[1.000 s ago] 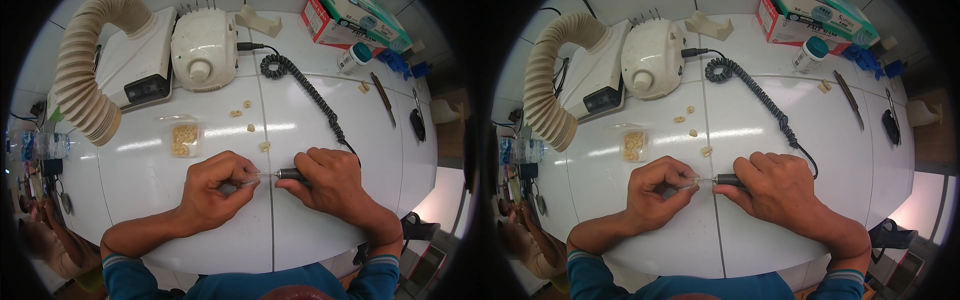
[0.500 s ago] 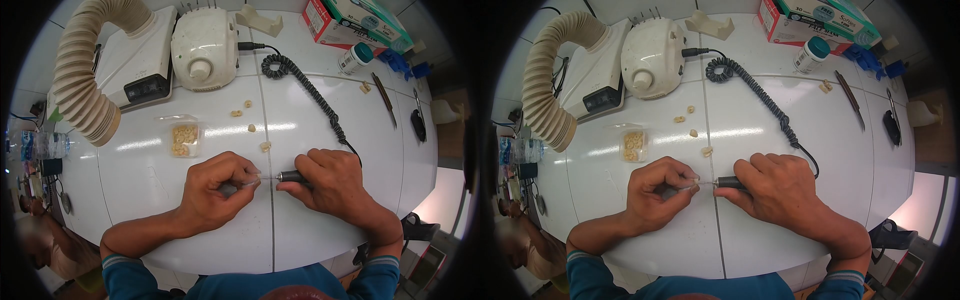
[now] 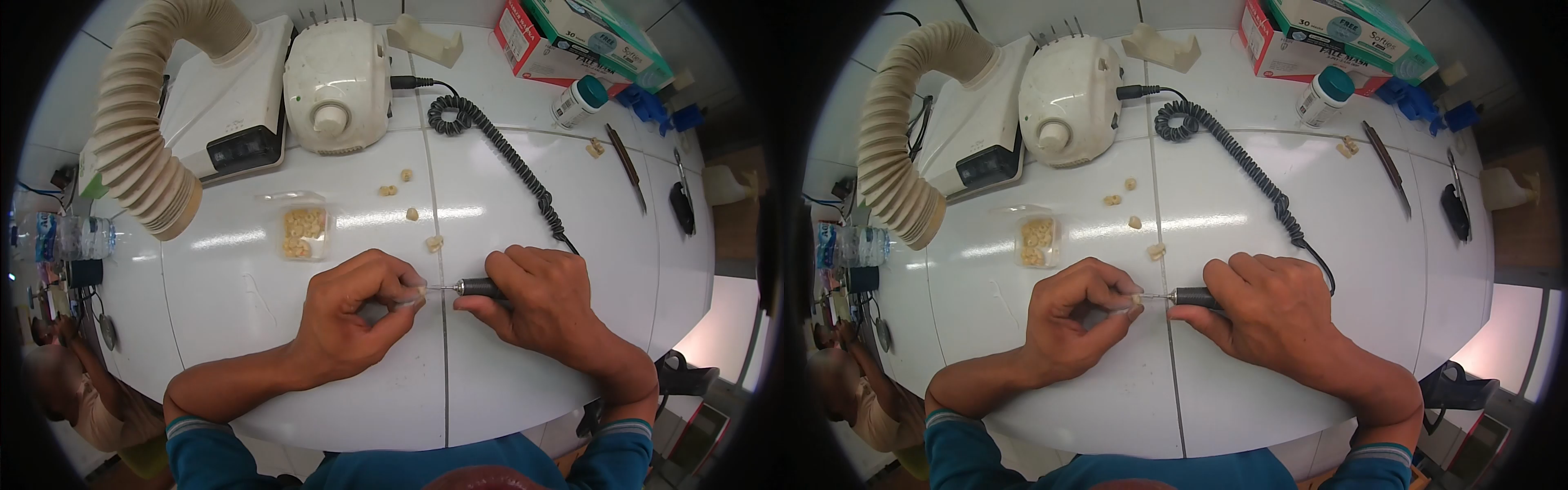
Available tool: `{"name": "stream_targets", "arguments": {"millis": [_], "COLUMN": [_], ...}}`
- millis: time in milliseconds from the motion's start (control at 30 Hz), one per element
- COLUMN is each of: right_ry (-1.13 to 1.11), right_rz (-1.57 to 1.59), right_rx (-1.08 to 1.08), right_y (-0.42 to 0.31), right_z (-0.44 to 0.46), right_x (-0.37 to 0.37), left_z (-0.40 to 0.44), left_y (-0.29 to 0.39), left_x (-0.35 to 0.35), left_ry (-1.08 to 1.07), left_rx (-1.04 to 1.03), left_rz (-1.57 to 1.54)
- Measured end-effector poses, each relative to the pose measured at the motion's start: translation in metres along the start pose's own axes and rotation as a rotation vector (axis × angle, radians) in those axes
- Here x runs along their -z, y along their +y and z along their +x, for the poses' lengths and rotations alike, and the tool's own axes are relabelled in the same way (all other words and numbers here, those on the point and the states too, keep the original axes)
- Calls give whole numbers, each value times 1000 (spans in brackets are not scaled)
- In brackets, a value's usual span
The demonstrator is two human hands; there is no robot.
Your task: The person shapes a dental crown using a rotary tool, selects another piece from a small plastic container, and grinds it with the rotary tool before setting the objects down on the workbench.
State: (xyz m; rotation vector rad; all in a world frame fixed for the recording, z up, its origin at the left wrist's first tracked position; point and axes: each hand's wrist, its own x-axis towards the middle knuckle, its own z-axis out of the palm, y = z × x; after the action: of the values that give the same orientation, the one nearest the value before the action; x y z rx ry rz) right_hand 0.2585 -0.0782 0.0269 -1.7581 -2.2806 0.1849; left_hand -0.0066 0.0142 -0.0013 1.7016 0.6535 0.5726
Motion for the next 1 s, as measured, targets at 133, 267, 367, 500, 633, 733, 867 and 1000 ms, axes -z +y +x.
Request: {"name": "stream_targets", "arguments": {"millis": [133, 267, 367, 500, 633, 733, 867, 1000], "right_ry": [45, 32, 14, 18, 2, -3, -6, -1], "right_rz": [-3, -4, 0, 16, -3, -13, -31, -13], "right_rx": [1, -57, -106, -128, -138, -146, -157, -156], "right_y": [0, -3, -4, -5, -5, -6, -7, -7], "right_z": [-2, -2, -2, -3, -3, -4, -3, -3], "right_x": [-3, -3, -2, -3, -5, -4, -4, -4], "left_z": [-2, -2, -3, -3, -4, -4, -4, -5], "left_y": [1, 6, -1, 3, 2, 0, -1, 2], "left_x": [-4, -5, -7, -9, -10, -10, -9, -10], "left_ry": [13, 21, 30, 36, 38, 39, 25, 39], "left_rx": [39, 103, 104, 99, 96, 73, 48, 80], "left_rz": [-34, -94, -127, -128, -141, -89, -76, -117]}}
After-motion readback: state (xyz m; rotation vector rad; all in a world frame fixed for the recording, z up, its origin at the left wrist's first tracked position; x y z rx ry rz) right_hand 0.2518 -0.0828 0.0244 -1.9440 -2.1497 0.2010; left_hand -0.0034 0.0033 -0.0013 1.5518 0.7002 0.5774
